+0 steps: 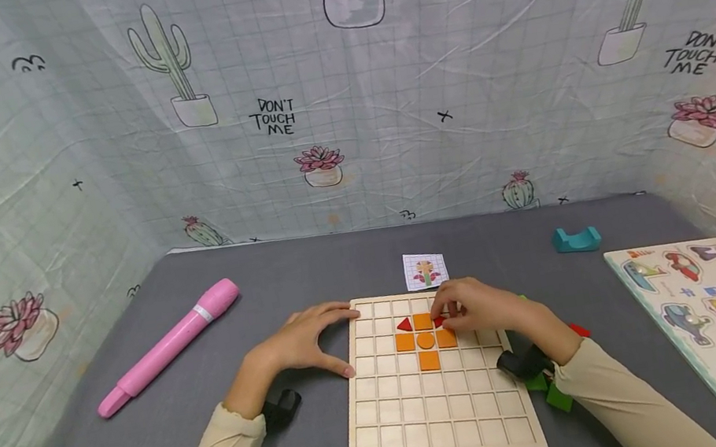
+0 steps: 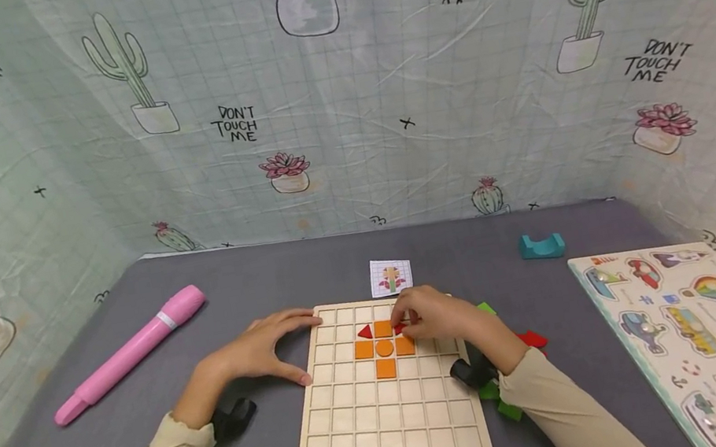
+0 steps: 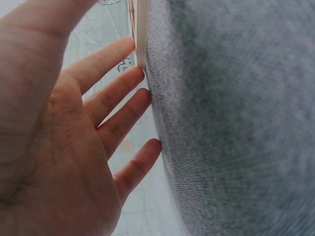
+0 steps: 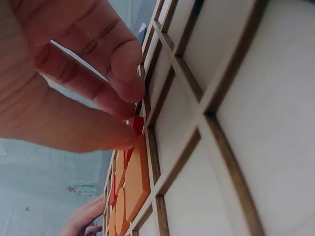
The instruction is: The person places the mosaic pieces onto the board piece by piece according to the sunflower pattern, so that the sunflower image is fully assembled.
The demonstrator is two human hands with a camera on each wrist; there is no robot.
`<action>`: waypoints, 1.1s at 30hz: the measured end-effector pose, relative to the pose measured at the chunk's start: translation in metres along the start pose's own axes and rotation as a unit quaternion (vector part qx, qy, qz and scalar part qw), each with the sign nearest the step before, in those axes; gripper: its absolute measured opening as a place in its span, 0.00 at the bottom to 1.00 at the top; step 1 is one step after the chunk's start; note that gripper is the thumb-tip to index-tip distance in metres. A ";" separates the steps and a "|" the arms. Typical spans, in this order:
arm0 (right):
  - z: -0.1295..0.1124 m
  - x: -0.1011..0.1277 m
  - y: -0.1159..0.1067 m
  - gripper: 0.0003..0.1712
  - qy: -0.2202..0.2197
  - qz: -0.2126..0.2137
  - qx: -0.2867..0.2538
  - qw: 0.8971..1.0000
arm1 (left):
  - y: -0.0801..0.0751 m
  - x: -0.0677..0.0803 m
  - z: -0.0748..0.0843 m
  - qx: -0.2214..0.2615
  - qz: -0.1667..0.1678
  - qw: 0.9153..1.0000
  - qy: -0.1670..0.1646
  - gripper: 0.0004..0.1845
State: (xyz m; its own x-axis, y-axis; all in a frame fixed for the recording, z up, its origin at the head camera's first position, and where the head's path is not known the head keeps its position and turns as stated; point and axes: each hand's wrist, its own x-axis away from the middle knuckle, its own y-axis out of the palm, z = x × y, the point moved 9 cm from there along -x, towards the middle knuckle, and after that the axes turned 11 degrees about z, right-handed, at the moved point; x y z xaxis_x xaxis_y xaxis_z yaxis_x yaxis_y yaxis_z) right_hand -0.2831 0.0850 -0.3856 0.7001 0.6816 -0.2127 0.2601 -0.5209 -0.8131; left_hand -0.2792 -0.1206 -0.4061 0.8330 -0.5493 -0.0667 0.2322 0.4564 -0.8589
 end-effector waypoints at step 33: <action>0.003 -0.001 -0.002 0.07 0.001 0.018 -0.006 1.000 | -0.002 -0.002 -0.002 0.003 -0.002 1.000 0.003 0.46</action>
State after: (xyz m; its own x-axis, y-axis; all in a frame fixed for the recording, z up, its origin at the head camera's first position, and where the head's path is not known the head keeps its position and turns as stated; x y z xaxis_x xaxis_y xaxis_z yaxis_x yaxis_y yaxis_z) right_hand -0.2868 0.0869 -0.3852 0.7104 0.6611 -0.2416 0.2421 -0.5518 -0.7981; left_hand -0.2826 -0.1213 -0.4055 0.8294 -0.5546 -0.0669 0.2380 0.4592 -0.8559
